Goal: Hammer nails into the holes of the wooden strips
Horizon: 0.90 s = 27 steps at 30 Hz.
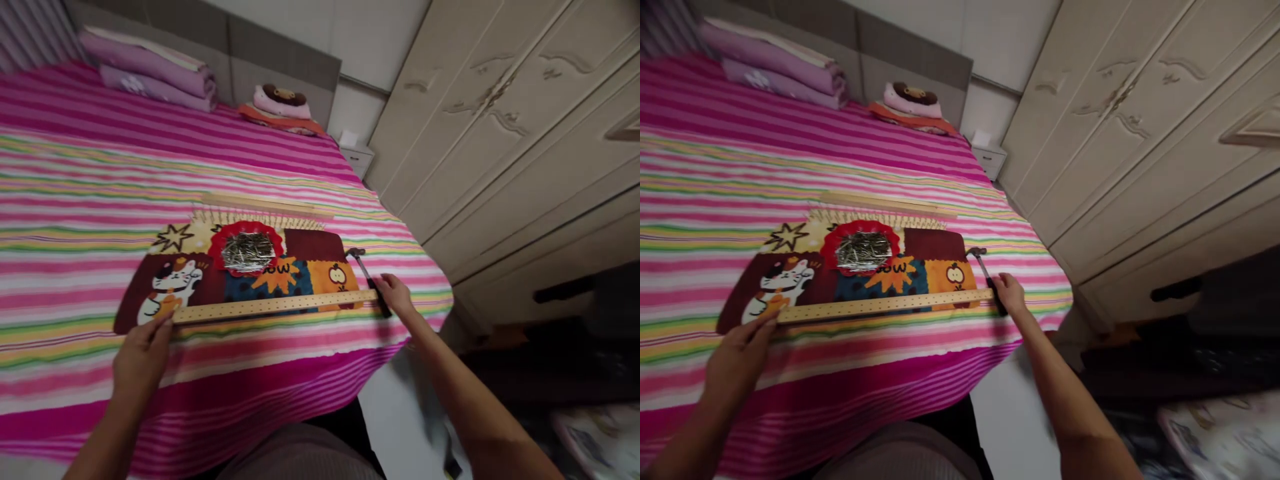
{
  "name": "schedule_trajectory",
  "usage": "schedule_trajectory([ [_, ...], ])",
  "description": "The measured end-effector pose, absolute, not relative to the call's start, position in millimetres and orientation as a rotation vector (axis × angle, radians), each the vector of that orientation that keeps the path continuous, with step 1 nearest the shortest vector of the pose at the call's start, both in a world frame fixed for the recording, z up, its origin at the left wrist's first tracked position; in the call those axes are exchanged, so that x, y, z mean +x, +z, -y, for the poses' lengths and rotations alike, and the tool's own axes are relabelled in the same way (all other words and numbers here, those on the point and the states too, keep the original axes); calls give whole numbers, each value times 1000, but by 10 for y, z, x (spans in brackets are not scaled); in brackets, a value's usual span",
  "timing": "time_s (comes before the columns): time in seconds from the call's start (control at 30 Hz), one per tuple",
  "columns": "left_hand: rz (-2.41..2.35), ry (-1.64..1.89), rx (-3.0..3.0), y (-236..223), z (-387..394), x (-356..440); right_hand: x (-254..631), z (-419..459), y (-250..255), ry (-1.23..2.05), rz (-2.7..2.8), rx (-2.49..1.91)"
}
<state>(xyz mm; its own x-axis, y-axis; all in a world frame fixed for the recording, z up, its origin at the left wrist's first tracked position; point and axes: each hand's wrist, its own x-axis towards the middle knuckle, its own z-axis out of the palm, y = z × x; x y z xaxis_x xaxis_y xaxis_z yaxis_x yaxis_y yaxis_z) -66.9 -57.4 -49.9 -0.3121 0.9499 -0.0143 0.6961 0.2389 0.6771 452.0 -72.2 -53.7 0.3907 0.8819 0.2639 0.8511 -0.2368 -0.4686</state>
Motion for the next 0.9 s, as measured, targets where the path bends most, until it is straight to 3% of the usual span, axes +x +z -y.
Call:
schedule_trajectory([
  [0.2, -2196, 1002, 1641, -440, 539, -618, 4717, 745, -767, 238, 1497, -2112],
  [0.4, -1903, 1014, 2006, -154, 178, -195, 4772, 789, -785, 166, 1514, -2137],
  [0.6, -1861, 786, 2258, -50, -234, 73, 4821, 901, -881, 2, 1544, -2107],
  [0.9, -1991, -70, 2343, 37, -807, 406, 4784, 933, -1000, -180, 1583, -2083],
])
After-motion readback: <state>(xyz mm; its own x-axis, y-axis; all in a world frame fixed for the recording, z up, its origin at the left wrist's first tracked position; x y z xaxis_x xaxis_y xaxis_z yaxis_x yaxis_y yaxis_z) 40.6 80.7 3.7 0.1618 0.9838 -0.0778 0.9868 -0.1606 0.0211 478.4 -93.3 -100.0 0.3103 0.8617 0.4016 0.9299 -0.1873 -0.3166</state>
